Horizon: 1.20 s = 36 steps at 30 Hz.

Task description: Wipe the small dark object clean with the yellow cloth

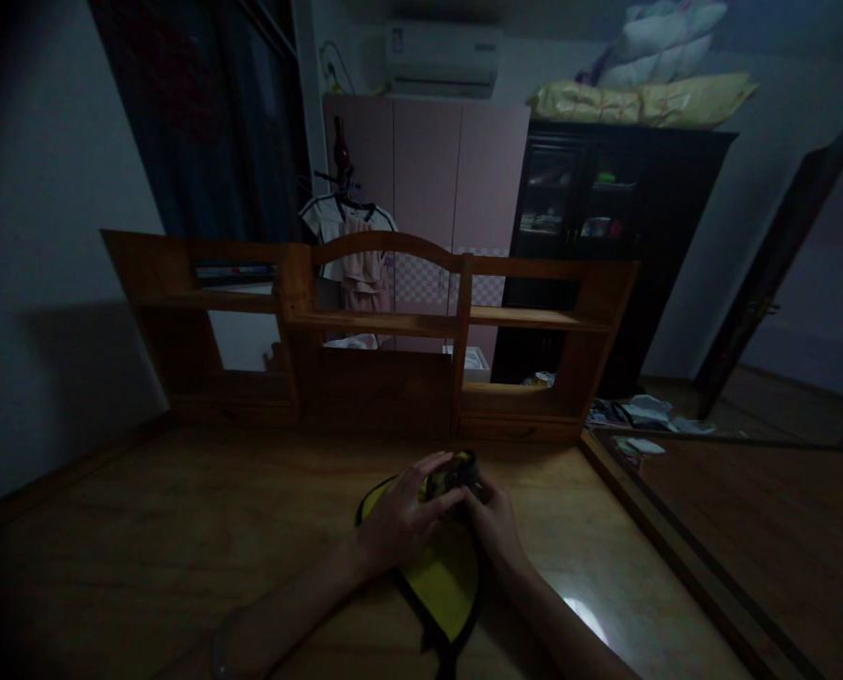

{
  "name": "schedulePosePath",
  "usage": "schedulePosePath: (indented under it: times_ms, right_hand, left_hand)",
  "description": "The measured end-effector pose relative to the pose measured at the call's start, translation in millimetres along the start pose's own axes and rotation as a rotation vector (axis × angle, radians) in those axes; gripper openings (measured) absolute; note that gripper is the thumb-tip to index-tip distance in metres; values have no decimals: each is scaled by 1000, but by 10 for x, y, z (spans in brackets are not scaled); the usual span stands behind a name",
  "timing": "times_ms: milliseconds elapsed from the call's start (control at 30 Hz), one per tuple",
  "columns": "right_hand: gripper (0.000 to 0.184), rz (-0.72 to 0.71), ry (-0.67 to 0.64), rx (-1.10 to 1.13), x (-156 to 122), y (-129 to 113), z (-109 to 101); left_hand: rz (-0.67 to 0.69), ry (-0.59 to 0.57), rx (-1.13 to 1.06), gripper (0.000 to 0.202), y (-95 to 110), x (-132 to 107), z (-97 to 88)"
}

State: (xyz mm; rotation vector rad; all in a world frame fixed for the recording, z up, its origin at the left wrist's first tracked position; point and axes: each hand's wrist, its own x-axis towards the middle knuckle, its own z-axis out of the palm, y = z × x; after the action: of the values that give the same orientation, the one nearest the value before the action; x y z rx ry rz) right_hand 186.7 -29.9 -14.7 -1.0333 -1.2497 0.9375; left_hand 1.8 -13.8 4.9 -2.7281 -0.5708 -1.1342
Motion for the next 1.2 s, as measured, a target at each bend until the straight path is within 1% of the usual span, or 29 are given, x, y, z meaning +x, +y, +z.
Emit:
schedulePosePath:
  times_ms: [100,200,300,400,533,600,700,833,933,1033,1100,1200]
  right_hand:
    - [30,-42,-9,-8,-13,-29,12]
    - [32,-64,-11,-39,-15,-1,1]
    - [38,-68,-3,-60,2,72,-24]
    - [42,-94,24,-86,29,133,-48]
    - [43,-133,68,-102,56,173,-71]
    - [41,-141,72,-105,62,185,-81]
    - [41,-134,59,-111,62,186,-84]
    - [40,-153,44,-155,50,137,-55]
    - [36,-139,28,-148,44,95,-33]
    - [33,-72,20,-82,38,63,-26]
    - [31,-33,10,-50,28,38,-21]
    - [32,6,-17,-34,7,0,-5]
  left_hand:
    - [41,-8,-13,49,-20,15,3]
    - [49,-14,-34,49,-45,22,17]
    - [36,-25,-62,49,-43,24,14]
    - [6,-69,-95,51,-21,25,-10]
    - [-12,-106,-86,54,-29,13,-8]
    - [-21,-119,-74,59,-51,1,11]
    - [-55,-159,-88,73,-67,-12,25]
    - [-88,-198,-142,95,-42,-11,-9]
    - [-109,-203,-158,102,-17,-2,-45]
    - [-99,-189,-159,94,-8,6,-63]
    - [-66,-167,-145,85,-12,7,-60]
    - [-30,-131,-101,79,-29,-1,-33]
